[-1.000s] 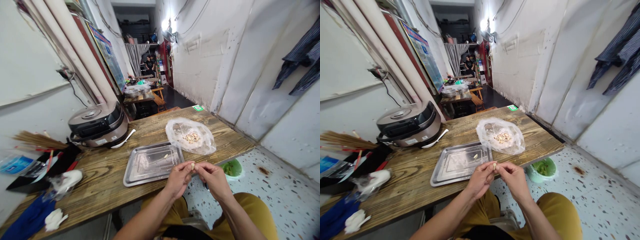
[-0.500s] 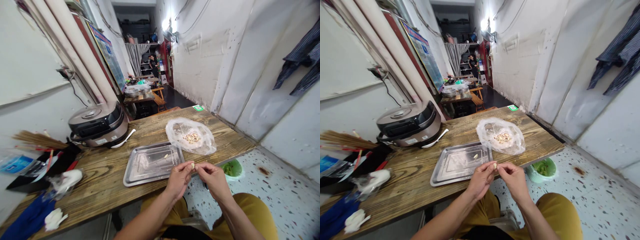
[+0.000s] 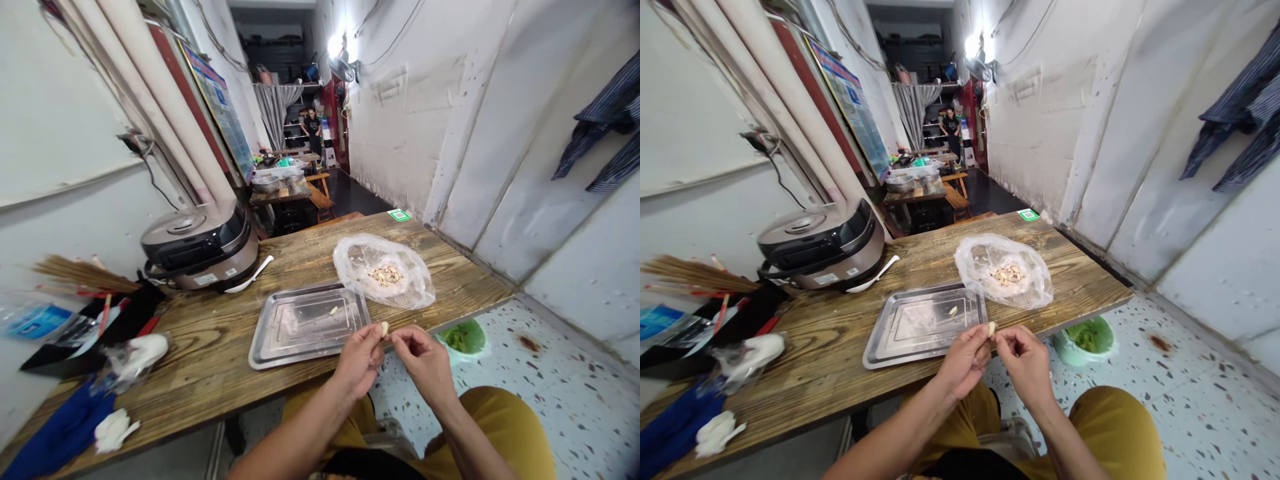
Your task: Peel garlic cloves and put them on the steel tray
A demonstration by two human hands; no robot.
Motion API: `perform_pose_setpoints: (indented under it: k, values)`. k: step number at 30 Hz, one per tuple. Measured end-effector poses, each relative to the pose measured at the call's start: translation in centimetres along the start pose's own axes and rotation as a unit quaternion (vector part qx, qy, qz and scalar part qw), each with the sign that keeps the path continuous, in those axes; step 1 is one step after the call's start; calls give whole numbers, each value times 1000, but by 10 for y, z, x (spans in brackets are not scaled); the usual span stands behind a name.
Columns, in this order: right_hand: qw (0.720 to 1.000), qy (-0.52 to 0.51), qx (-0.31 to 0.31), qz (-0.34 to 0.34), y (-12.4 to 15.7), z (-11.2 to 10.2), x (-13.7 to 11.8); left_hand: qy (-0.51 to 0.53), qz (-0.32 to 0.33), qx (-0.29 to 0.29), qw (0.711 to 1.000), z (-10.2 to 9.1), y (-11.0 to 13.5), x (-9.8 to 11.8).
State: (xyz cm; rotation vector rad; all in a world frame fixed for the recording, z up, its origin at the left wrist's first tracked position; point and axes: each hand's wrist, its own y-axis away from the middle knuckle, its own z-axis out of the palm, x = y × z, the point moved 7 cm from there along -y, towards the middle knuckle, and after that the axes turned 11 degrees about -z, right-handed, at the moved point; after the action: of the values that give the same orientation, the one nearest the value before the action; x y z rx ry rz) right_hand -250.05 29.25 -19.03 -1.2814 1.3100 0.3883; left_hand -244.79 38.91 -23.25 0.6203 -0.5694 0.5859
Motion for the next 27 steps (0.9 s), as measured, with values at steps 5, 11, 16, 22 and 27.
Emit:
perform_pose_setpoints:
  k: [5, 11, 16, 22, 27]
  values:
    - [995, 3, -102, -25, 7, 12, -6, 39, -33, -11, 999, 1, 2, 1]
    - [992, 55, -104, -46, 8, -3, 1, 57, -62, -48, 995, 4, 4, 1]
    - [979, 55, -156, -123, -3, -10, -13, 4, -99, -51, 994, 6, 6, -7]
    - [984, 32, -151, -87, -1, -5, -9, -62, -65, 6, 996, 2, 10, -6]
    - [976, -176, -83, 100, 10, 0, 17, -110, 38, 54, 992, 13, 25, 15]
